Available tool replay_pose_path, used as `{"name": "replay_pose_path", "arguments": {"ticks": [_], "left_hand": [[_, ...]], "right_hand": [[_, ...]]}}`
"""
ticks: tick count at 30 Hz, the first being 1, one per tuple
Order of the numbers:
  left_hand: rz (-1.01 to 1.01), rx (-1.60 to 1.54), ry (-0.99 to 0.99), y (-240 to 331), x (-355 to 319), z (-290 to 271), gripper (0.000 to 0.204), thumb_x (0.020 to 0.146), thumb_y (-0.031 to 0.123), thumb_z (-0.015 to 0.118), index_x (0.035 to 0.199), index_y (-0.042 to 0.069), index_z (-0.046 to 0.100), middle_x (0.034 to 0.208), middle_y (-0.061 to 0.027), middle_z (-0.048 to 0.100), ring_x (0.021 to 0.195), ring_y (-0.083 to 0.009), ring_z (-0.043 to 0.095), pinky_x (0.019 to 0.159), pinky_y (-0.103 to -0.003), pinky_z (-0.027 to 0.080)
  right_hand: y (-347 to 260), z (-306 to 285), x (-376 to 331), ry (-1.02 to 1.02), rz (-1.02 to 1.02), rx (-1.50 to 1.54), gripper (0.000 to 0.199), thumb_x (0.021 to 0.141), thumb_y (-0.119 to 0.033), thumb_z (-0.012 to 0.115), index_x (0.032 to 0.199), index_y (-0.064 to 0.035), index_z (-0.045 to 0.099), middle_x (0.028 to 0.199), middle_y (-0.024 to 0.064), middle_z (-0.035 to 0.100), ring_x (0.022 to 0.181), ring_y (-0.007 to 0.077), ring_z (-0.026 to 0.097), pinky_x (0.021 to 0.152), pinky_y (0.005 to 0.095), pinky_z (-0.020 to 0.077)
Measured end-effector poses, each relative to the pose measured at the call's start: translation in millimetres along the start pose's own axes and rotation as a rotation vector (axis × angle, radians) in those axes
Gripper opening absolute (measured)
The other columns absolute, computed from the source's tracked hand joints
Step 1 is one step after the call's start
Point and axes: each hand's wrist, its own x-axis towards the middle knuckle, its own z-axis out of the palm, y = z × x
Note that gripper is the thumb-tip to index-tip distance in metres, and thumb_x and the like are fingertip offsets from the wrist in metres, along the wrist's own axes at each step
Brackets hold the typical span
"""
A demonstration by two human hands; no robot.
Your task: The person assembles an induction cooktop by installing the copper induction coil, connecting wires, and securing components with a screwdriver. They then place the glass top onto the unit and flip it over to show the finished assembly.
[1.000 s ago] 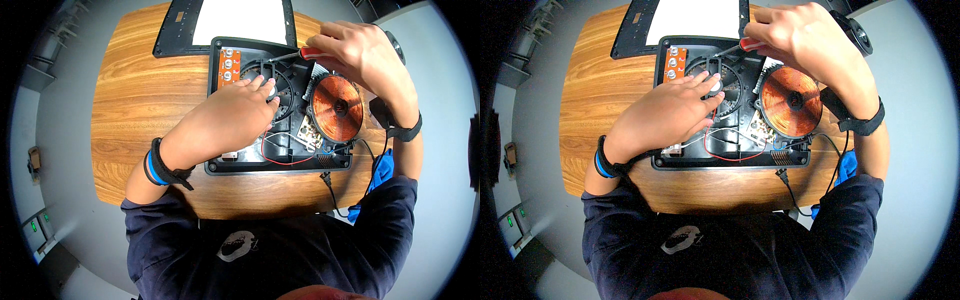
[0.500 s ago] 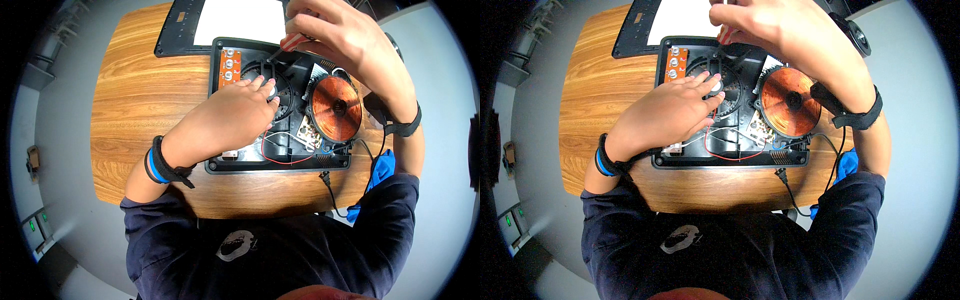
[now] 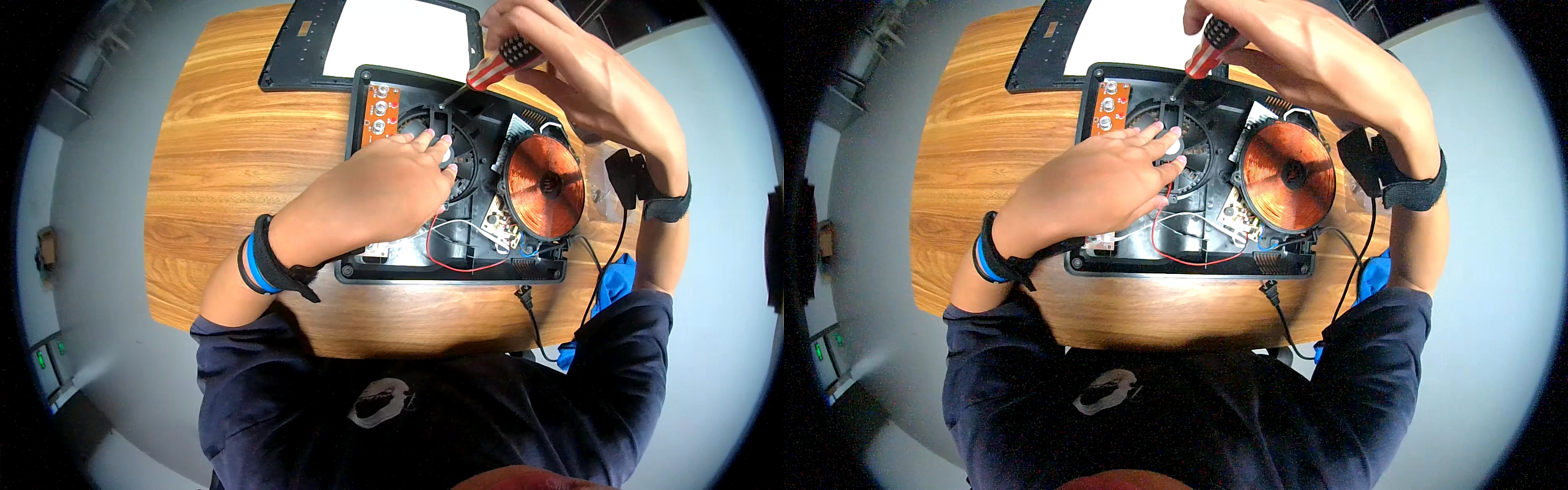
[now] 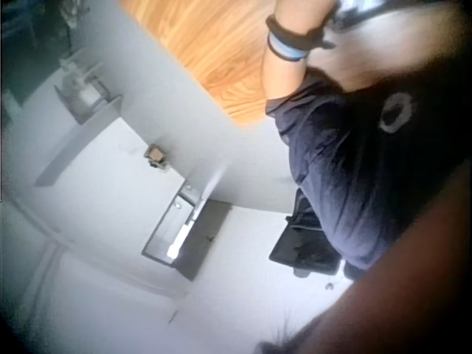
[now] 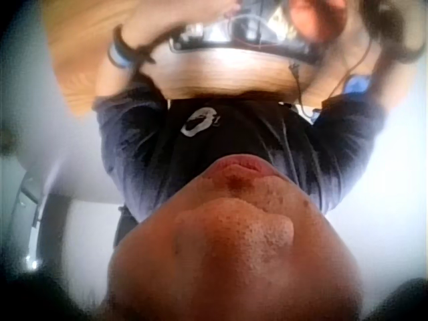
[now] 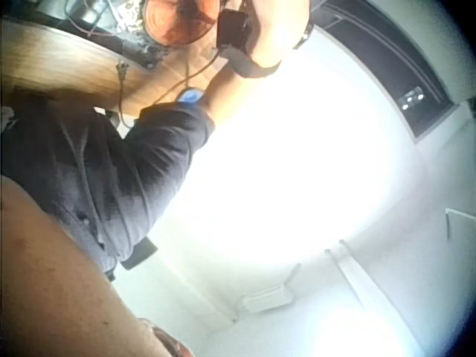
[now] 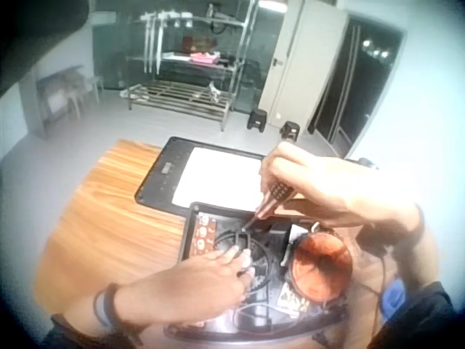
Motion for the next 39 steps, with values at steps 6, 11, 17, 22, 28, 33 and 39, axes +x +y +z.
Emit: {"name": "replay_pose_path", "arguments": {"ticks": [6, 11, 17, 22, 28, 33, 39], "left_hand": [[-0.013, -0.021, -0.007, -0.7, -0.8, 2.1, 0.050, 0.111, 0.030, 0.065, 0.146, -0.004, 0.069, 0.162, -0.0318, 0.056, 0.153, -0.0462, 0.054, 0.131, -0.051, 0.041], [-0.006, 0.001, 0.002, 0.2, -0.8, 1.5, 0.050, 0.111, 0.031, 0.065, 0.147, -0.004, 0.068, 0.163, -0.0314, 0.057, 0.153, -0.0454, 0.054, 0.131, -0.051, 0.040], [-0.007, 0.022, -0.005, -0.8, -2.1, 1.6, 0.050, 0.111, 0.031, 0.065, 0.147, -0.004, 0.068, 0.163, -0.0306, 0.056, 0.154, -0.0439, 0.054, 0.131, -0.050, 0.040], [-0.017, 0.010, -0.005, 0.6, -1.4, 0.8, 0.050, 0.111, 0.031, 0.065, 0.147, -0.004, 0.068, 0.164, -0.0302, 0.056, 0.154, -0.0437, 0.054, 0.131, -0.049, 0.040], [-0.018, 0.004, -0.013, 1.1, -1.1, 0.5, 0.050, 0.111, 0.031, 0.065, 0.147, -0.004, 0.068, 0.164, -0.0303, 0.056, 0.154, -0.0441, 0.054, 0.131, -0.050, 0.041], [-0.011, 0.012, -0.007, 0.3, -1.1, 0.9, 0.050, 0.111, 0.031, 0.065, 0.147, -0.004, 0.068, 0.163, -0.0305, 0.057, 0.154, -0.0447, 0.054, 0.131, -0.050, 0.041], [-0.010, 0.020, -0.013, -0.2, -0.3, 1.3, 0.050, 0.111, 0.031, 0.065, 0.147, -0.003, 0.068, 0.163, -0.0307, 0.056, 0.154, -0.0446, 0.054, 0.130, -0.050, 0.041]], "right_hand": [[-22.8, 1.5, 7.9, 0.034, 0.173, -0.143, 0.030, 0.109, -0.030, 0.073, 0.113, -0.0031, 0.062, 0.101, 0.0113, 0.069, 0.079, 0.0271, 0.074, 0.071, 0.0387, 0.0623], [-2.0, 18.1, 8.5, 0.181, -0.036, 0.002, 0.030, 0.109, -0.031, 0.074, 0.117, -0.0031, 0.065, 0.109, 0.0112, 0.067, 0.092, 0.0260, 0.073, 0.075, 0.0378, 0.0597], [-2.9, -1.2, 10.9, -0.086, 0.242, -0.071, 0.036, 0.111, -0.038, 0.069, 0.116, -0.0025, 0.066, 0.100, 0.0117, 0.065, 0.085, 0.0299, 0.073, 0.075, 0.0399, 0.0589], [4.7, -2.7, 5.7, -0.054, 0.072, 0.049, 0.030, 0.110, -0.030, 0.072, 0.119, -0.0025, 0.066, 0.099, 0.0128, 0.071, 0.106, 0.0270, 0.071, 0.084, 0.0389, 0.0595], [-2.9, 0.2, 5.1, -0.075, 0.178, -0.028, 0.031, 0.111, -0.032, 0.072, 0.120, -0.0029, 0.066, 0.106, 0.0147, 0.071, 0.092, 0.0280, 0.072, 0.079, 0.0379, 0.0601], [-5.6, 3.3, 8.9, 0.076, 0.106, 0.032, 0.035, 0.111, -0.036, 0.071, 0.118, -0.0018, 0.067, 0.109, 0.0153, 0.072, 0.087, 0.0296, 0.073, 0.080, 0.0416, 0.0629], [19.3, 6.2, 5.3, -0.040, 0.146, 0.197, 0.031, 0.114, -0.033, 0.066, 0.119, -0.0020, 0.068, 0.106, 0.0138, 0.077, 0.093, 0.0288, 0.078, 0.078, 0.0430, 0.0642]]}}
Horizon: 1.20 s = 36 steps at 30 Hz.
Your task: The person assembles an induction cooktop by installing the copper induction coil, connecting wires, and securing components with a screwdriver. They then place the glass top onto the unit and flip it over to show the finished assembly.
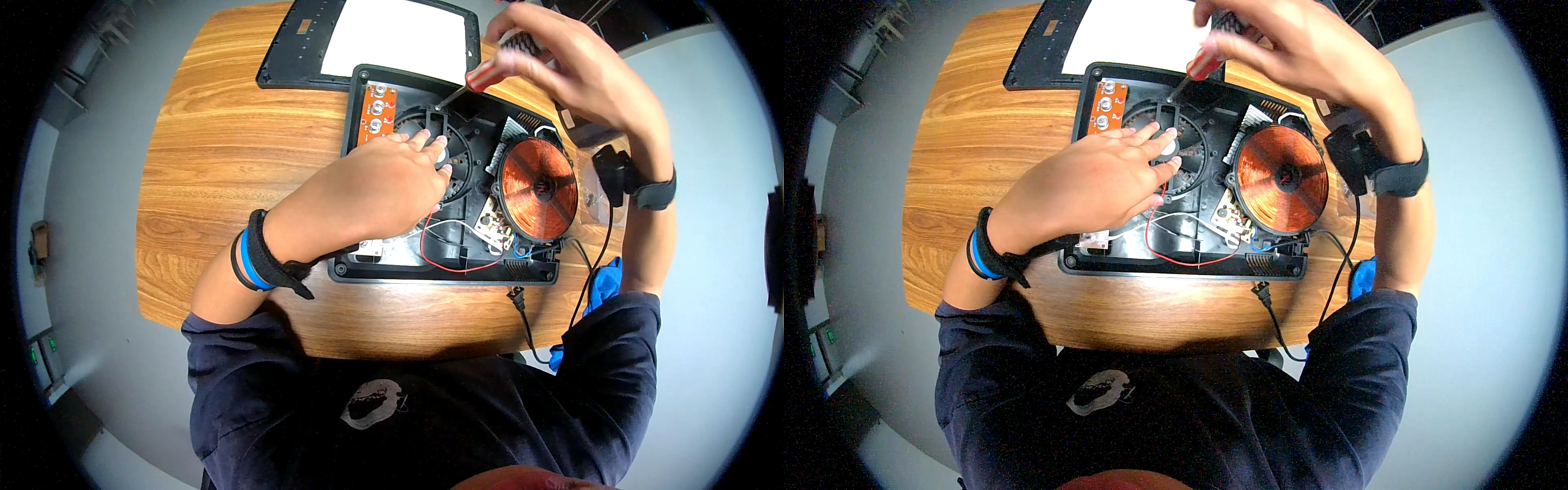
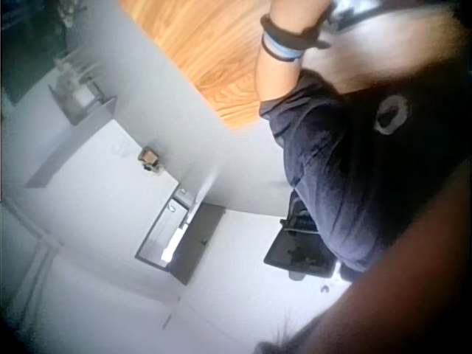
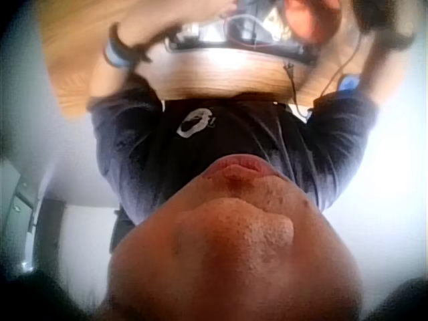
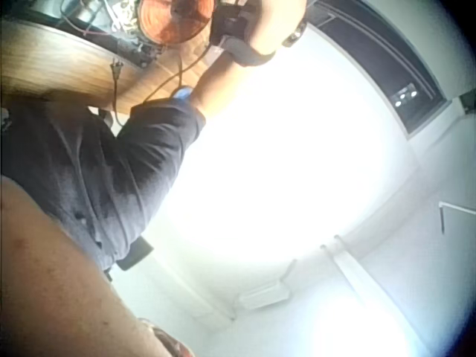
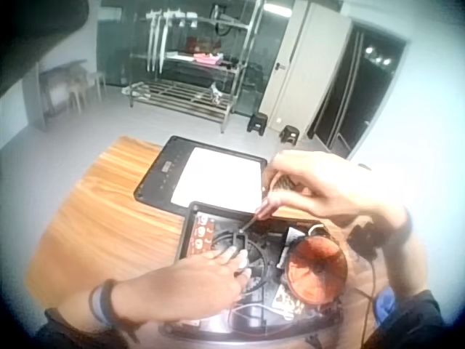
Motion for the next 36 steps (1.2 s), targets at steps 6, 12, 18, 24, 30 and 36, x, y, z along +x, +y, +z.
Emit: {"name": "replay_pose_path", "arguments": {"ticks": [6, 12, 18, 24, 30, 36], "left_hand": [[0.006, -0.013, 0.023, -0.5, -1.3, 0.6, 0.050, 0.111, 0.030, 0.065, 0.147, -0.004, 0.069, 0.163, -0.0306, 0.057, 0.153, -0.0444, 0.054, 0.130, -0.050, 0.042], [0.013, 0.008, 0.013, -0.1, -0.6, 1.3, 0.050, 0.111, 0.030, 0.066, 0.147, -0.004, 0.068, 0.162, -0.0305, 0.057, 0.153, -0.0447, 0.054, 0.130, -0.050, 0.042], [0.008, 0.006, 0.006, 0.2, -1.7, -1.7, 0.050, 0.111, 0.031, 0.066, 0.147, -0.004, 0.068, 0.162, -0.0306, 0.057, 0.154, -0.0448, 0.054, 0.130, -0.050, 0.042], [0.011, 0.010, 0.010, 0.2, 0.8, 0.8, 0.051, 0.110, 0.031, 0.066, 0.147, -0.004, 0.068, 0.162, -0.0311, 0.057, 0.153, -0.0452, 0.054, 0.130, -0.050, 0.042], [0.003, 0.014, 0.002, 0.3, -2.3, -1.2, 0.050, 0.111, 0.031, 0.065, 0.147, -0.004, 0.068, 0.163, -0.0308, 0.056, 0.154, -0.0451, 0.054, 0.130, -0.050, 0.041], [-0.010, 0.012, -0.016, 1.5, -1.3, -2.6, 0.051, 0.111, 0.030, 0.064, 0.148, -0.004, 0.067, 0.164, -0.0304, 0.056, 0.155, -0.0444, 0.052, 0.131, -0.049, 0.040]], "right_hand": [[-13.7, 10.7, -6.3, 0.156, 0.059, -0.172, 0.032, 0.114, -0.033, 0.065, 0.121, -0.0018, 0.067, 0.107, 0.0118, 0.076, 0.104, 0.0267, 0.076, 0.083, 0.0404, 0.0624], [0.3, 4.3, -4.9, 0.012, -0.076, -0.225, 0.038, 0.111, -0.035, 0.071, 0.124, -0.0003, 0.064, 0.116, 0.0106, 0.070, 0.107, 0.0253, 0.073, 0.072, 0.0403, 0.0598], [-16.5, 6.5, -5.7, 0.047, 0.088, -0.131, 0.039, 0.108, -0.031, 0.076, 0.127, 0.0007, 0.063, 0.113, 0.0108, 0.066, 0.096, 0.0247, 0.073, 0.068, 0.0401, 0.0583], [0.9, 1.7, -0.8, -0.005, 0.039, -0.087, 0.043, 0.106, -0.036, 0.078, 0.121, 0.0034, 0.068, 0.107, 0.0131, 0.068, 0.094, 0.0240, 0.072, 0.080, 0.0351, 0.0612], [-31.0, 3.2, -9.2, 0.058, 0.115, -0.146, 0.057, 0.106, -0.047, 0.076, 0.127, 0.0053, 0.066, 0.117, 0.0169, 0.073, 0.106, 0.0272, 0.075, 0.084, 0.0356, 0.0633], [-19.6, 7.6, -6.7, -0.035, 0.161, -0.052, 0.046, 0.105, -0.041, 0.079, 0.123, 0.0006, 0.069, 0.108, 0.0161, 0.078, 0.098, 0.0242, 0.078, 0.077, 0.0360, 0.0636]]}}
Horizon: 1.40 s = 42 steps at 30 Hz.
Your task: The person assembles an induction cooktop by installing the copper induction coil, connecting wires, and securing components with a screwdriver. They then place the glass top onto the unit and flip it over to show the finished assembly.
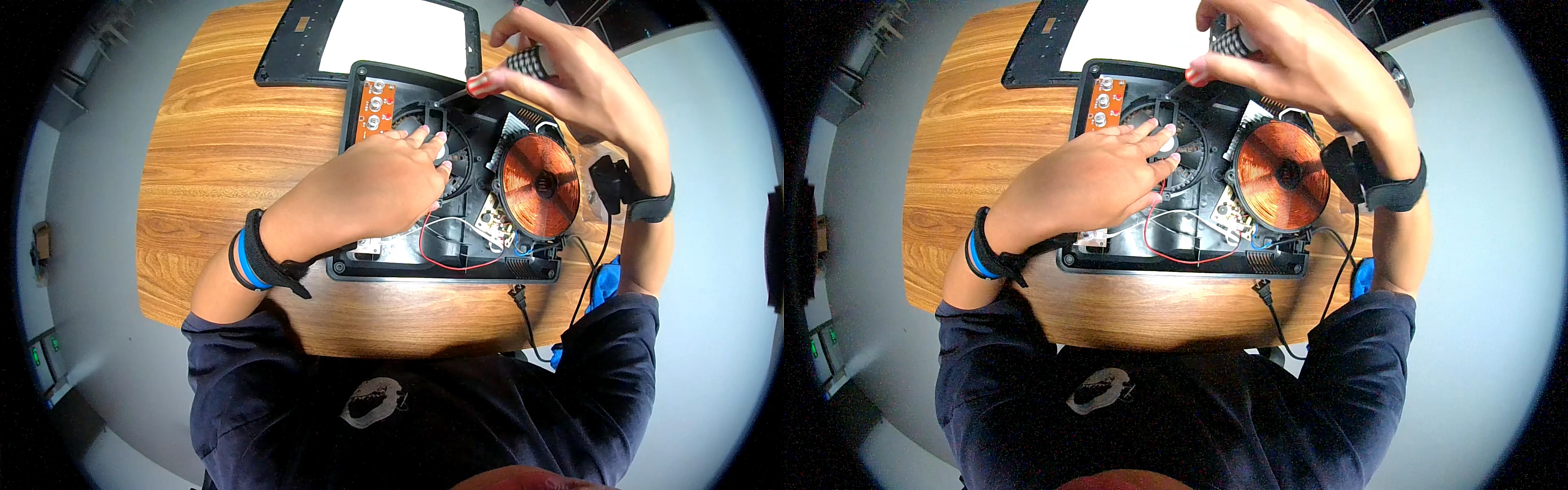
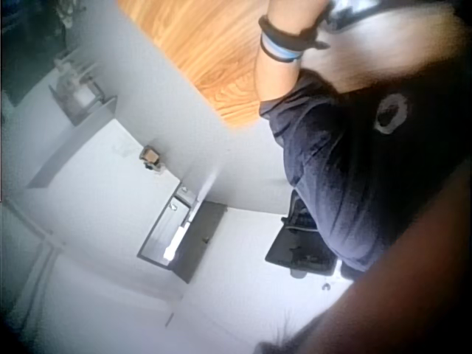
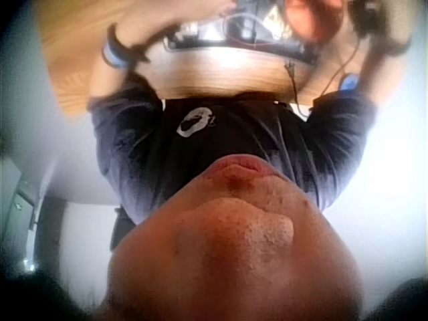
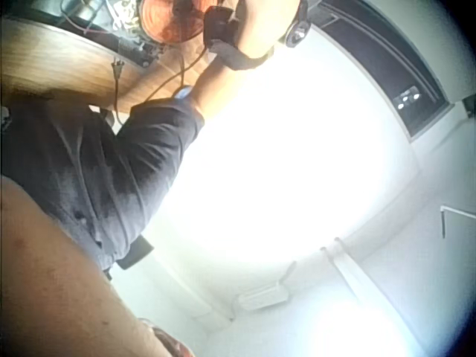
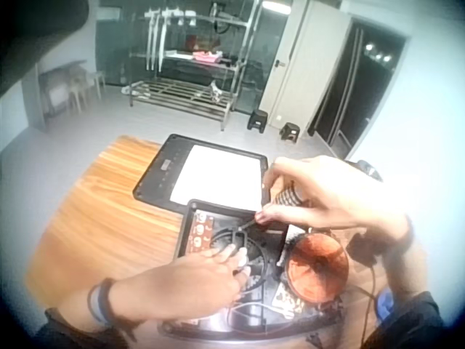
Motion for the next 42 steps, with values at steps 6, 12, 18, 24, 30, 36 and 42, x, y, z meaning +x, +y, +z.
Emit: {"name": "replay_pose_path", "arguments": {"ticks": [6, 12, 18, 24, 30, 36, 42], "left_hand": [[0.007, -0.006, 0.001, 0.2, 0.5, -1.3, 0.051, 0.111, 0.031, 0.065, 0.148, -0.004, 0.067, 0.164, -0.0306, 0.055, 0.154, -0.0451, 0.053, 0.130, -0.050, 0.041], [0.007, -0.012, 0.002, 0.4, 1.5, -1.1, 0.051, 0.111, 0.030, 0.066, 0.147, -0.004, 0.067, 0.163, -0.0315, 0.056, 0.153, -0.0461, 0.054, 0.130, -0.050, 0.041], [-0.001, -0.007, 0.000, -1.3, -1.0, 1.9, 0.051, 0.111, 0.030, 0.066, 0.147, -0.005, 0.067, 0.163, -0.0318, 0.056, 0.154, -0.0467, 0.053, 0.130, -0.050, 0.041], [0.007, -0.018, -0.004, -1.3, 1.4, -1.3, 0.051, 0.111, 0.030, 0.065, 0.148, -0.004, 0.067, 0.164, -0.0311, 0.056, 0.154, -0.0464, 0.052, 0.131, -0.051, 0.041], [-0.007, -0.030, -0.009, -2.6, -1.0, 3.3, 0.051, 0.112, 0.031, 0.062, 0.153, 0.000, 0.064, 0.167, -0.0292, 0.052, 0.158, -0.0449, 0.048, 0.132, -0.051, 0.040], [-0.046, -0.082, -0.054, 3.9, 1.1, -6.2, 0.050, 0.112, 0.029, 0.062, 0.155, 0.003, 0.062, 0.171, -0.0283, 0.048, 0.160, -0.0451, 0.046, 0.131, -0.052, 0.041], [-0.039, -0.086, -0.146, 3.9, 1.0, -13.0, 0.044, 0.109, 0.022, 0.068, 0.153, 0.018, 0.066, 0.175, -0.0287, 0.041, 0.160, -0.0474, 0.044, 0.125, -0.053, 0.046]], "right_hand": [[-10.8, -0.2, -6.7, 0.235, -0.036, -0.068, 0.042, 0.104, -0.040, 0.079, 0.114, 0.0009, 0.073, 0.110, 0.0167, 0.075, 0.100, 0.0275, 0.078, 0.076, 0.0385, 0.0635], [16.0, 6.0, -13.0, 0.097, -0.162, 0.027, 0.031, 0.096, -0.024, 0.087, 0.113, -0.0020, 0.073, 0.107, 0.0088, 0.067, 0.090, 0.0248, 0.073, 0.075, 0.0344, 0.0625], [-14.2, 8.3, -10.1, 0.201, -0.094, -0.121, 0.025, 0.098, -0.021, 0.085, 0.110, -0.0028, 0.072, 0.102, 0.0103, 0.069, 0.086, 0.0232, 0.071, 0.073, 0.0340, 0.0612], [-30.1, -3.5, -25.7, 0.336, -0.027, -0.232, 0.027, 0.093, -0.015, 0.088, 0.109, -0.0013, 0.071, 0.102, 0.0114, 0.069, 0.084, 0.0254, 0.072, 0.074, 0.0347, 0.0617], [9.8, 3.3, -56.8, 0.521, -0.027, -0.205, 0.024, 0.093, -0.007, 0.085, 0.112, -0.0022, 0.071, 0.111, 0.0089, 0.072, 0.099, 0.0276, 0.074, 0.087, 0.0366, 0.0601], [46.8, 38.9, -128.1, 0.524, 0.307, -0.266, 0.019, 0.096, -0.007, 0.083, 0.107, -0.0023, 0.069, 0.103, 0.0138, 0.067, 0.087, 0.0338, 0.071, 0.079, 0.0408, 0.0567], [69.9, 94.0, -192.6, 0.597, 0.515, -0.107, 0.020, 0.097, -0.008, 0.085, 0.106, -0.0025, 0.067, 0.106, 0.0164, 0.066, 0.092, 0.0351, 0.073, 0.080, 0.0437, 0.0589]]}}
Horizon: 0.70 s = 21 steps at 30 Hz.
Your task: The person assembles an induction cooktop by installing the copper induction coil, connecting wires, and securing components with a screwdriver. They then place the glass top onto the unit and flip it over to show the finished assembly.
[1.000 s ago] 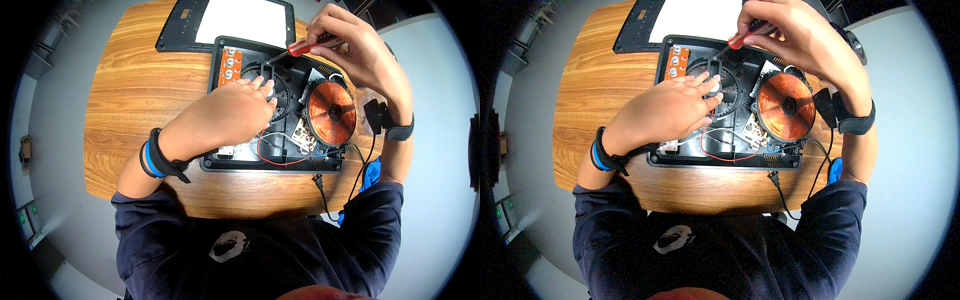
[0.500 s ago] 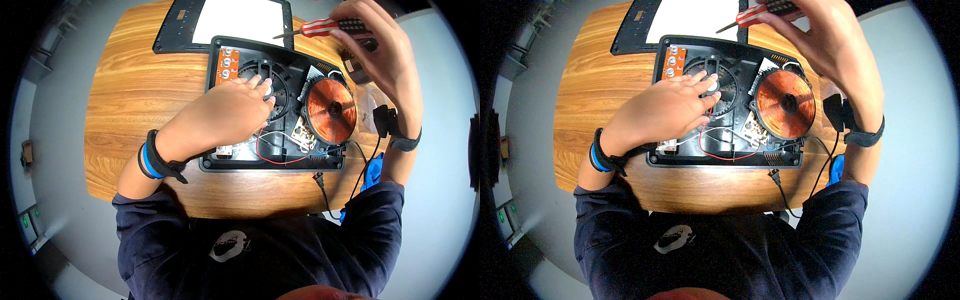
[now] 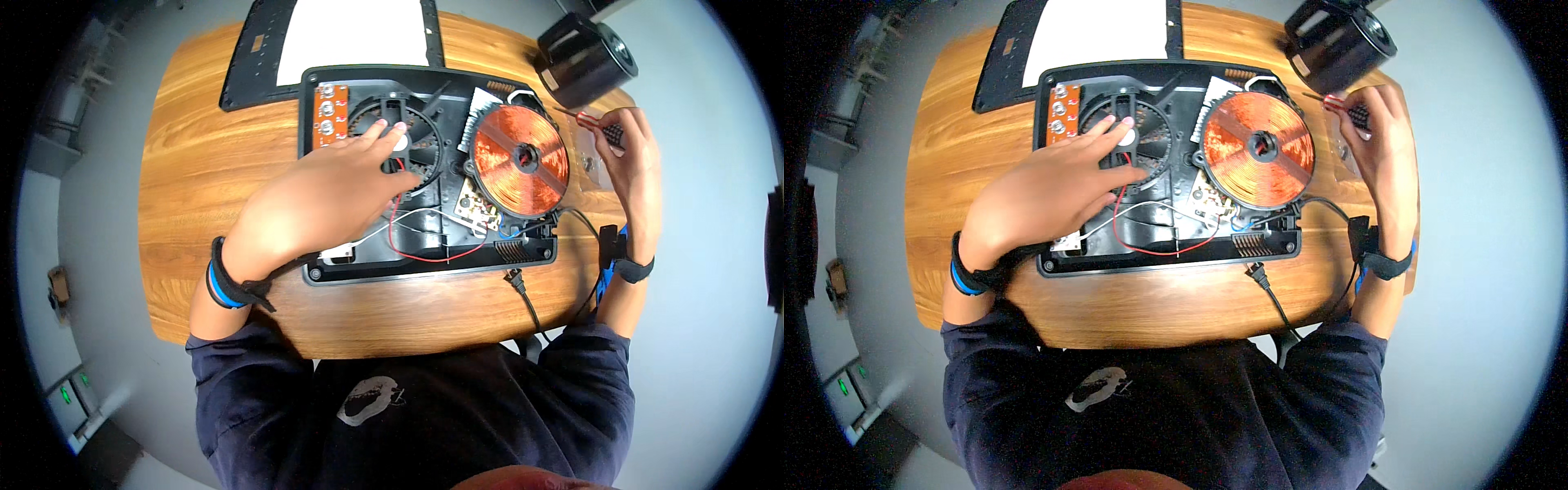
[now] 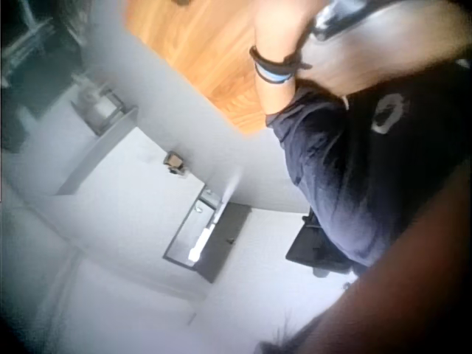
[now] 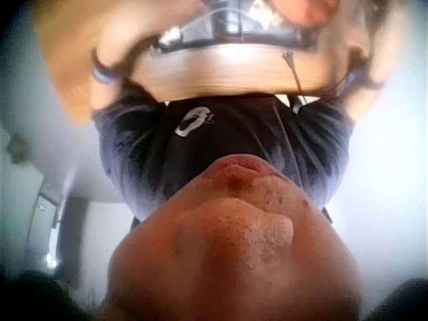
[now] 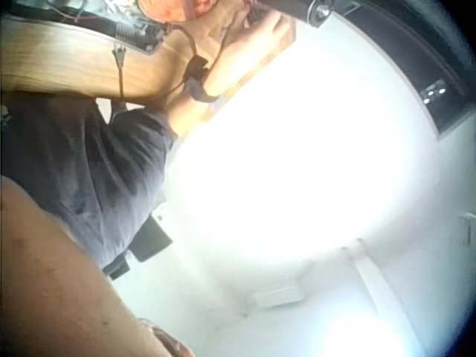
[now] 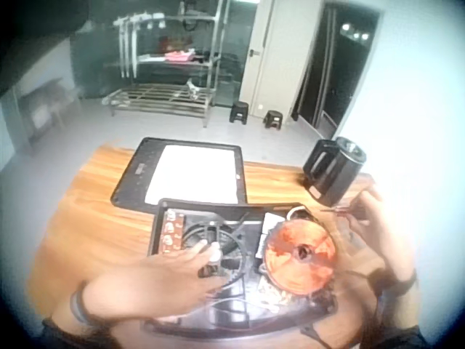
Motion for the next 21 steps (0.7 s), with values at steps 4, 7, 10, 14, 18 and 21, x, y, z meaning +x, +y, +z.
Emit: {"name": "replay_pose_path", "arguments": {"ticks": [4, 7, 10, 14, 18, 21], "left_hand": [[-0.025, -0.015, -0.052, 8.8, 1.2, -17.2, 0.044, 0.107, 0.021, 0.070, 0.151, 0.017, 0.067, 0.176, -0.0291, 0.039, 0.161, -0.0491, 0.040, 0.126, -0.053, 0.045], [-0.065, -0.030, -0.101, 12.4, 5.8, -23.6, 0.046, 0.105, 0.016, 0.073, 0.150, 0.017, 0.068, 0.179, -0.0278, 0.035, 0.163, -0.0480, 0.039, 0.128, -0.051, 0.043], [-0.072, -0.020, -0.132, 15.9, 9.6, -30.1, 0.047, 0.103, 0.013, 0.074, 0.150, 0.018, 0.068, 0.179, -0.0270, 0.035, 0.162, -0.0476, 0.040, 0.129, -0.050, 0.043], [-0.107, 0.021, -0.199, 25.4, 17.9, -40.4, 0.050, 0.102, 0.007, 0.072, 0.150, 0.019, 0.068, 0.178, -0.0257, 0.038, 0.161, -0.0475, 0.042, 0.129, -0.051, 0.044], [-0.109, 0.055, -0.247, 35.5, 34.8, -52.1, 0.050, 0.103, 0.009, 0.070, 0.152, 0.016, 0.066, 0.176, -0.0240, 0.042, 0.159, -0.0477, 0.044, 0.128, -0.051, 0.045], [0.009, 0.089, -0.194, 34.2, 51.1, -55.0, 0.056, 0.105, 0.015, 0.070, 0.160, 0.014, 0.058, 0.175, -0.0226, 0.045, 0.154, -0.0474, 0.050, 0.126, -0.050, 0.047]], "right_hand": [[17.0, 11.7, -24.7, -0.056, 0.022, 0.033, 0.023, 0.094, -0.004, 0.082, 0.108, -0.0029, 0.064, 0.106, 0.0165, 0.063, 0.093, 0.0399, 0.069, 0.081, 0.0475, 0.0572], [33.0, 16.5, -35.1, -0.202, -0.019, 0.072, 0.033, 0.090, 0.001, 0.078, 0.116, -0.0034, 0.058, 0.112, 0.0195, 0.060, 0.102, 0.0451, 0.065, 0.088, 0.0514, 0.0553], [43.4, 28.8, -42.6, -0.320, -0.066, 0.121, 0.037, 0.091, 0.001, 0.077, 0.121, -0.0038, 0.056, 0.116, 0.0214, 0.059, 0.110, 0.0474, 0.065, 0.092, 0.0531, 0.0558], [43.0, 38.4, -45.2, -0.381, -0.028, 0.139, 0.042, 0.092, 0.000, 0.077, 0.128, -0.0026, 0.056, 0.116, 0.0187, 0.060, 0.109, 0.0426, 0.068, 0.093, 0.0514, 0.0566], [48.3, 33.2, -35.7, -0.309, -0.090, 0.122, 0.032, 0.101, -0.003, 0.073, 0.130, -0.0028, 0.059, 0.122, 0.0181, 0.066, 0.109, 0.0405, 0.071, 0.090, 0.0493, 0.0581], [37.3, 38.4, -25.0, -0.217, -0.091, 0.259, 0.028, 0.108, -0.021, 0.072, 0.128, -0.0028, 0.062, 0.114, 0.0224, 0.072, 0.103, 0.0437, 0.072, 0.087, 0.0516, 0.0574]]}}
